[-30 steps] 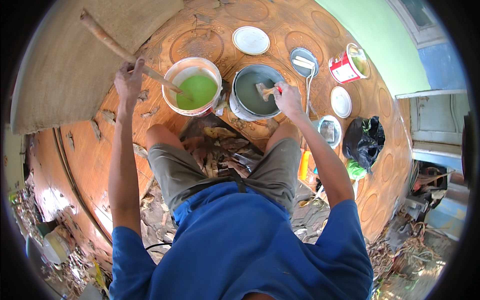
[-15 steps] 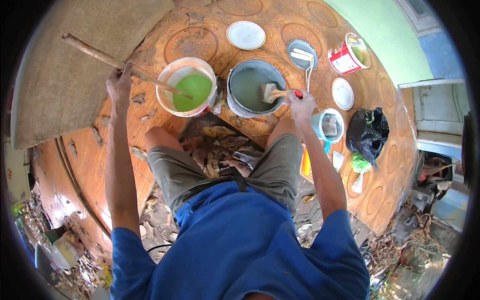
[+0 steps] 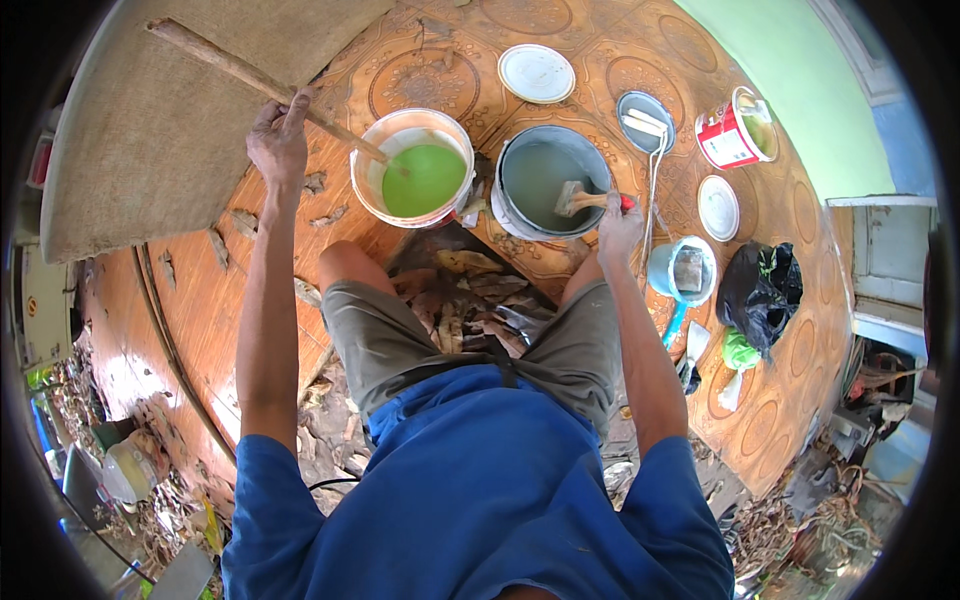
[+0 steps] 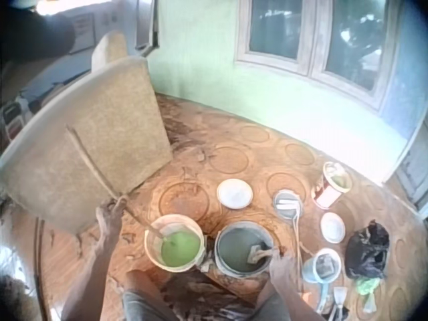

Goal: The person sits on the floor and pours a green liquid from a plastic bag into a bucket. They then use a wooden stick to stir the green liquid in the bucket, mixing it thoroughly.

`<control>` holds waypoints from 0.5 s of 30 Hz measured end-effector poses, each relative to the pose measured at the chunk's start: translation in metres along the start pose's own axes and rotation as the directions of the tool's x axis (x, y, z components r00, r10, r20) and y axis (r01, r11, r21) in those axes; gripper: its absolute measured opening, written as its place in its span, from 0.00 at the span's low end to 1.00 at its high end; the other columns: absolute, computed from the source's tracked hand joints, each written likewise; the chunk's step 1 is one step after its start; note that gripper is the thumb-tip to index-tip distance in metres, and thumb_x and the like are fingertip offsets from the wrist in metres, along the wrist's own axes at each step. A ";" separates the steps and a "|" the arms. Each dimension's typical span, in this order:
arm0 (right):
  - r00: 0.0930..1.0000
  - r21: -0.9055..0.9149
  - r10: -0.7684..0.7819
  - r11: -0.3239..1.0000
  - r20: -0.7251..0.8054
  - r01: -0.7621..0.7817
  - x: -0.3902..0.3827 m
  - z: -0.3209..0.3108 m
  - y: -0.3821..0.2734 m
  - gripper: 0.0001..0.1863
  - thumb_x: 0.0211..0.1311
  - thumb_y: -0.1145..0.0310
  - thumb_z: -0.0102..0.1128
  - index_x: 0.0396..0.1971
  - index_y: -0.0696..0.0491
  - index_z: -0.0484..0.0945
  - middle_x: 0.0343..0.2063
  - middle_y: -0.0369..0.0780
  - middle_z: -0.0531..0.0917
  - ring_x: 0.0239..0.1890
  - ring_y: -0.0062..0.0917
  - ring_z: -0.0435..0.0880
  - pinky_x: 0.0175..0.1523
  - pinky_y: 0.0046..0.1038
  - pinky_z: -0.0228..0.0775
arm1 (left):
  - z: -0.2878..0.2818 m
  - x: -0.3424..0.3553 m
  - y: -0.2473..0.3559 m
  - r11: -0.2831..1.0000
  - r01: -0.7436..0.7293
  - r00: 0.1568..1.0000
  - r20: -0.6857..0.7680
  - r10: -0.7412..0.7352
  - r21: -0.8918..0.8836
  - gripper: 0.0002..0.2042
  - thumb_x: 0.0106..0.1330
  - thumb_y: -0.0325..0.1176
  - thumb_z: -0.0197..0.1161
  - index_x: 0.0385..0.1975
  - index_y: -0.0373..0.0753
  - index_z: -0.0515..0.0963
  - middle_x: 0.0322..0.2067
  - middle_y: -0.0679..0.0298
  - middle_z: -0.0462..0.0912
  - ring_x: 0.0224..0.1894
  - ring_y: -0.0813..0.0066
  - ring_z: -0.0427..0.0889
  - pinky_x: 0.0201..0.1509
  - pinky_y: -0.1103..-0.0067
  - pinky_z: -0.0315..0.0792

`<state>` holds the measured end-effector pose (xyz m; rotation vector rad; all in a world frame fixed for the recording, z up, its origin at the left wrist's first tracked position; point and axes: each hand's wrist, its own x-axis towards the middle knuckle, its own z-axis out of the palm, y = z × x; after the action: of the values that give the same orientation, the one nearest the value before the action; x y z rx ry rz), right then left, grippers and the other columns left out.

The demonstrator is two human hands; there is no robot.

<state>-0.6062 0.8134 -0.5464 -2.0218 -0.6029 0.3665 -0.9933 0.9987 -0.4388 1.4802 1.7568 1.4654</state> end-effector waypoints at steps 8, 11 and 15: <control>0.991 -0.093 -0.127 0.988 -0.046 0.122 -0.004 0.000 -0.006 0.14 0.55 0.62 0.57 0.26 0.60 0.76 0.18 0.44 0.78 0.22 0.31 0.78 0.33 0.32 0.67 | 0.003 -0.002 -0.004 0.994 0.010 0.999 0.033 -0.014 0.106 0.16 0.54 0.44 0.67 0.28 0.35 0.79 0.18 0.71 0.72 0.22 0.85 0.67 0.26 0.84 0.64; 0.997 -0.083 -0.072 0.994 -0.005 0.071 0.003 0.001 0.002 0.16 0.56 0.62 0.56 0.25 0.62 0.76 0.17 0.45 0.78 0.22 0.31 0.77 0.33 0.32 0.67 | 0.005 0.005 -0.020 0.998 0.050 0.999 0.015 -0.051 0.027 0.17 0.51 0.47 0.68 0.22 0.36 0.79 0.16 0.71 0.72 0.21 0.83 0.67 0.27 0.83 0.64; 0.997 -0.020 0.020 1.000 0.070 -0.018 0.004 -0.002 -0.002 0.17 0.56 0.61 0.56 0.22 0.63 0.76 0.14 0.44 0.76 0.20 0.30 0.75 0.32 0.32 0.66 | 0.007 0.007 -0.023 0.991 0.121 0.992 0.014 -0.122 0.049 0.20 0.50 0.48 0.69 0.21 0.34 0.78 0.17 0.68 0.74 0.21 0.81 0.67 0.27 0.80 0.66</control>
<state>-0.6027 0.8151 -0.5434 -2.0414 -0.6333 0.4467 -1.0002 1.0108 -0.4598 1.3784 1.8495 1.3543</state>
